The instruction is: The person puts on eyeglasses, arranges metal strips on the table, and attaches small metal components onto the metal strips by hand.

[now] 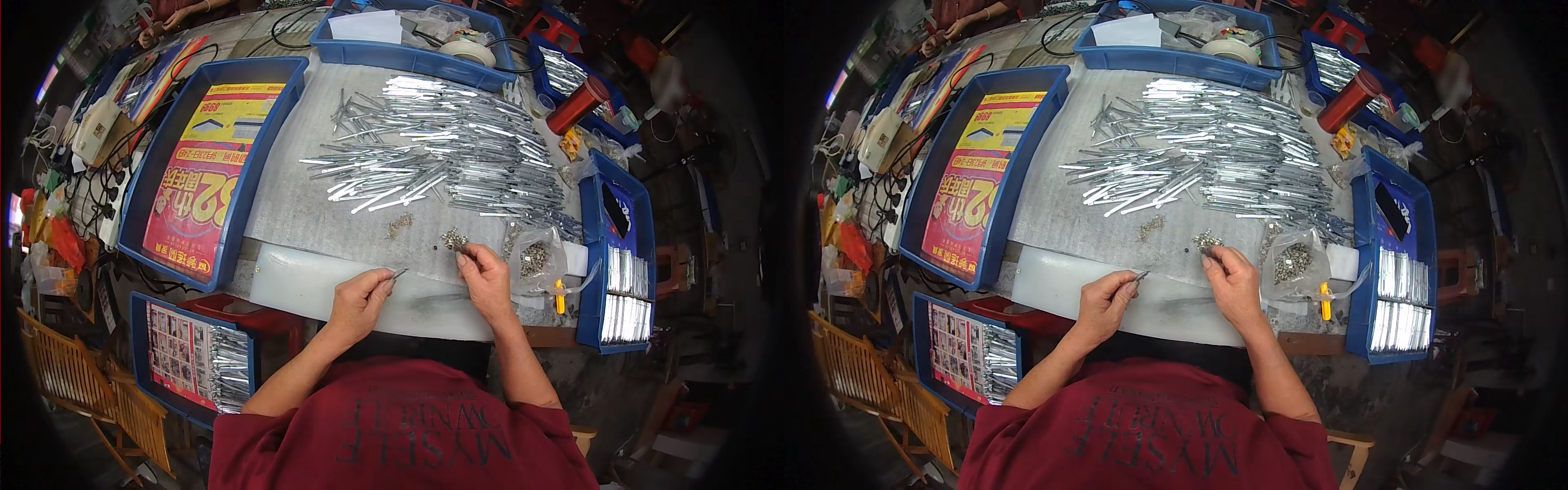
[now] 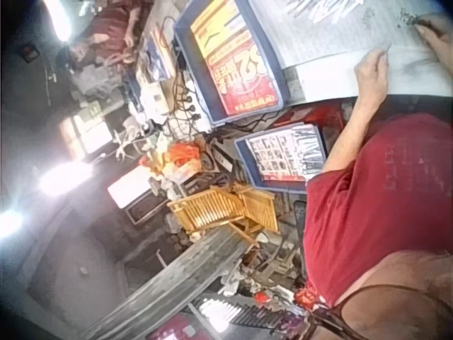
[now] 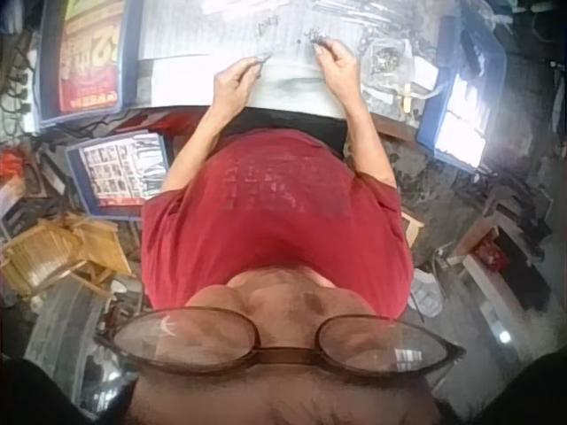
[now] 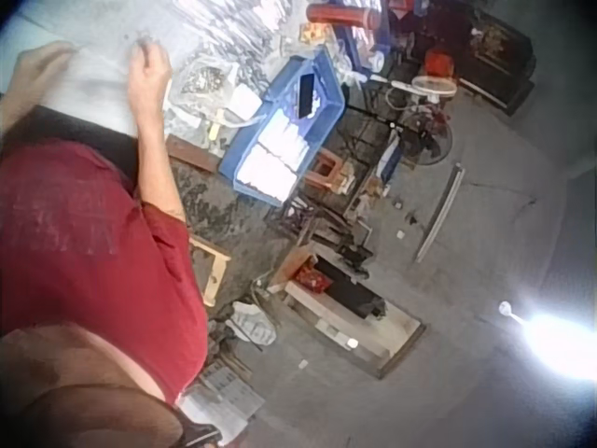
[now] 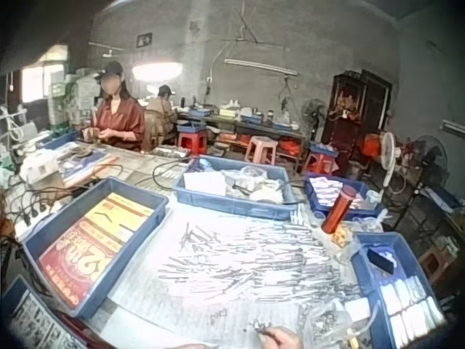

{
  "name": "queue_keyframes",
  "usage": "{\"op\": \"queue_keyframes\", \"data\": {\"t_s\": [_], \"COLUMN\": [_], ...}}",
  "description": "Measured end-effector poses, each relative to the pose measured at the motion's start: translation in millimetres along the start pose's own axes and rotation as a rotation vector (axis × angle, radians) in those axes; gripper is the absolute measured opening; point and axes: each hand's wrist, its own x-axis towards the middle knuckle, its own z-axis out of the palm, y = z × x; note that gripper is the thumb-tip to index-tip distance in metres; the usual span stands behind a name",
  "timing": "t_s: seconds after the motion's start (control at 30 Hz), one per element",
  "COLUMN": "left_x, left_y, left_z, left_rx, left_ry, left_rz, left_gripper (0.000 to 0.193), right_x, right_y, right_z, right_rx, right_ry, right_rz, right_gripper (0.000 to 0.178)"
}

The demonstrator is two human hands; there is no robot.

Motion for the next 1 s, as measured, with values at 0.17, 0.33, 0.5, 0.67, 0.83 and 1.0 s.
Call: {"op": "queue_keyframes", "data": {"t_s": [0.17,0.33,0.5,0.67,0.83,1.0], "left_x": [1,0,1,1,2,1], "left_y": [1,-1,1,2,5,1], "left_z": [-1,-1,0,0,-1,-1], "left_rx": [-0.006,-0.031,-0.017,-0.018,-0.029,-0.042], "left_ry": [-0.005,-0.011,-0.007,-0.002,-0.025,-0.001], "left_rz": [-0.017,-0.044,-0.029,-0.031,-0.069,-0.036], "left_gripper": [0.011,0.011,0.011,0.011,0.011,0.011], "right_x": [11,24,36,53,64,64], "right_y": [-1,-13,-15,-9,-2,-8], "right_z": [-2,6,17,30,46,55], "right_rx": [-0.129,-0.225,-0.252,-0.411,-0.494,-0.602], "right_ry": [-0.019,-0.079,-0.172,-0.24,-0.229,-0.306], "right_rz": [-0.018,-0.121,-0.197,-0.474,-0.605,-0.587], "right_gripper": [0.014,0.013,0.012,0.025,0.026,0.028]}}
